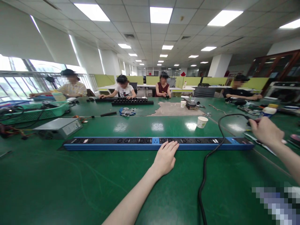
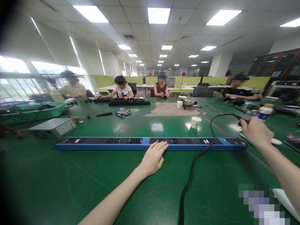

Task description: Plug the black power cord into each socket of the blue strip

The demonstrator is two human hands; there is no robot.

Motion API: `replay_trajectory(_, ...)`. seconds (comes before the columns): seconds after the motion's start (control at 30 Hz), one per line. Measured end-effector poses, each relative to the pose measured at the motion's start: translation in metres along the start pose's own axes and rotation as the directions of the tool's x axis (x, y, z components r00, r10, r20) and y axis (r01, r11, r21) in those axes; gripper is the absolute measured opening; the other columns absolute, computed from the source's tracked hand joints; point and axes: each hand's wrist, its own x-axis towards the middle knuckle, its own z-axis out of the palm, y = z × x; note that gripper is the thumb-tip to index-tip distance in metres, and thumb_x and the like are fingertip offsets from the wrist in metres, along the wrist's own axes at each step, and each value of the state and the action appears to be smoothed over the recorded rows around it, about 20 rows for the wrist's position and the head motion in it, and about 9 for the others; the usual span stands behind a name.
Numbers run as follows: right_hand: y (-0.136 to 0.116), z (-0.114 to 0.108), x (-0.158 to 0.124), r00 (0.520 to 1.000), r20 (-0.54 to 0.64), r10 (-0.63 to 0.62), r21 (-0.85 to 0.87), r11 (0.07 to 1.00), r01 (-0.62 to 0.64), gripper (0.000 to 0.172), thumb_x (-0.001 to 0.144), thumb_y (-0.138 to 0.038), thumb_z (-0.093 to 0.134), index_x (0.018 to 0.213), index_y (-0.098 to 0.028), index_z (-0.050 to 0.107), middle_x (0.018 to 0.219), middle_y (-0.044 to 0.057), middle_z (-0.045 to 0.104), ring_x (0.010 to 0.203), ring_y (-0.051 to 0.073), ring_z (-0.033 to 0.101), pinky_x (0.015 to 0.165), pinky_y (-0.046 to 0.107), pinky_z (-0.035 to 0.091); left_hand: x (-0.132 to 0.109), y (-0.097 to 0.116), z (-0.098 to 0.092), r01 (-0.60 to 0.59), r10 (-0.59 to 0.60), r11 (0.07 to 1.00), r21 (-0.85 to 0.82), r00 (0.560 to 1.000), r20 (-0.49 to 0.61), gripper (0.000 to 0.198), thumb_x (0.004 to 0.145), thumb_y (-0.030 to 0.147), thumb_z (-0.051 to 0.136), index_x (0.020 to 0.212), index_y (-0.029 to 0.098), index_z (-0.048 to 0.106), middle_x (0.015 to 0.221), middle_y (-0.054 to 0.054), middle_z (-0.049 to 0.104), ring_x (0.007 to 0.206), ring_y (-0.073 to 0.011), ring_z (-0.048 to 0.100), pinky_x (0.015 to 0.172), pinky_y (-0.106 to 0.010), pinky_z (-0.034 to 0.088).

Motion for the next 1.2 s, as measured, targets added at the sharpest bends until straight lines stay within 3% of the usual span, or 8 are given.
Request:
replay_trajectory(0.23, -0.133, -0.123, -0.039, 0.927, -0.224, -0.299, 0.132, 0.934, 0.333, 0.046, 0.099, -0.053, 0.054, 0.119, -0.013, 0.067, 0.112, 0.018, 0.068, 0.102, 0.020, 0.056, 0.069, 0.034, 0.029, 0.004, -0.002, -0.021, 0.059, -0.096, 0.980, -0.188, 0.976, -0.194, 0.051, 0.091, 0.006, 0.043, 0.138, 0.022, 0.050, 0.139, -0.010, 0.061, 0.132, -0.0199, 0.055, 0.114, -0.042, 0.042)
replay_trajectory(0.43, -0.253, -0.202, -0.120, 0.729, -0.271, -0.628, 0.250, 0.686, 0.684, 0.035, 0.102, -0.048, 0.051, 0.116, -0.020, 0.066, 0.118, 0.011, 0.067, 0.111, 0.021, 0.055, 0.075, 0.030, 0.038, 0.024, 0.013, -0.125, 0.074, -0.216, 0.971, -0.229, 0.688, -0.693, 0.028, 0.098, 0.020, 0.048, 0.125, 0.020, 0.052, 0.129, -0.013, 0.058, 0.126, -0.0236, 0.055, 0.108, -0.044, 0.044)
replay_trajectory(0.5, -0.286, -0.213, -0.140, 0.610, -0.327, -0.722, 0.247, 0.557, 0.793, 0.030, 0.101, -0.047, 0.054, 0.112, -0.022, 0.067, 0.112, 0.008, 0.068, 0.106, 0.020, 0.056, 0.078, 0.030, 0.040, 0.022, 0.021, -0.159, 0.048, -0.125, 0.990, -0.130, 0.711, -0.692, 0.036, 0.096, 0.023, 0.052, 0.131, 0.021, 0.049, 0.138, -0.013, 0.055, 0.133, -0.0255, 0.050, 0.112, -0.046, 0.040)
replay_trajectory(0.6, -0.331, -0.222, -0.169, 0.443, -0.380, -0.812, 0.263, 0.364, 0.894, 0.026, 0.101, -0.042, 0.055, 0.112, -0.022, 0.067, 0.098, 0.005, 0.068, 0.097, 0.020, 0.058, 0.090, 0.034, 0.042, 0.006, 0.026, -0.189, 0.044, -0.060, 0.998, -0.044, 0.875, -0.480, 0.043, 0.095, 0.025, 0.053, 0.138, 0.023, 0.047, 0.137, -0.011, 0.059, 0.127, -0.0253, 0.056, 0.108, -0.043, 0.043)
replay_trajectory(0.7, -0.364, -0.227, -0.198, 0.371, -0.407, -0.835, 0.312, 0.255, 0.915, 0.022, 0.103, -0.034, 0.052, 0.112, -0.020, 0.066, 0.094, 0.005, 0.069, 0.098, 0.020, 0.060, 0.104, 0.038, 0.039, -0.020, 0.017, -0.196, 0.192, -0.215, 0.976, -0.104, 0.930, -0.299, 0.040, 0.095, 0.025, 0.054, 0.135, 0.026, 0.049, 0.121, -0.007, 0.068, 0.105, -0.0217, 0.067, 0.091, -0.035, 0.050)
replay_trajectory(0.83, -0.389, -0.222, -0.225, 0.328, -0.381, -0.865, 0.458, 0.131, 0.879, 0.026, 0.104, -0.026, 0.049, 0.126, -0.021, 0.063, 0.105, 0.006, 0.071, 0.105, 0.019, 0.062, 0.106, 0.037, 0.041, -0.050, -0.012, -0.202, 0.367, -0.379, 0.921, -0.128, 0.921, -0.088, 0.033, 0.100, 0.035, 0.048, 0.132, 0.029, 0.049, 0.098, -0.003, 0.073, 0.083, -0.0216, 0.071, 0.072, -0.030, 0.049)
replay_trajectory(1.03, -0.382, -0.188, -0.224, 0.498, -0.102, -0.861, 0.788, 0.235, 0.569, 0.035, 0.105, -0.037, 0.048, 0.136, -0.023, 0.056, 0.123, 0.007, 0.069, 0.107, 0.019, 0.065, 0.091, 0.034, 0.050, -0.080, -0.102, -0.248, 0.525, -0.528, 0.849, 0.052, 0.848, 0.048, 0.038, 0.102, 0.056, 0.035, 0.113, 0.029, 0.060, 0.101, -0.004, 0.074, 0.091, -0.0258, 0.072, 0.079, -0.032, 0.047)
replay_trajectory(1.2, -0.367, -0.148, -0.234, 0.341, 0.126, -0.932, 0.850, 0.278, 0.447, 0.031, 0.103, -0.045, 0.049, 0.121, -0.026, 0.064, 0.116, 0.005, 0.069, 0.102, 0.020, 0.065, 0.087, 0.033, 0.052, -0.135, -0.204, -0.281, 0.685, -0.702, 0.700, 0.199, 0.711, 0.021, 0.043, 0.098, 0.055, 0.034, 0.112, 0.024, 0.061, 0.109, -0.007, 0.073, 0.099, -0.0268, 0.070, 0.088, -0.034, 0.047)
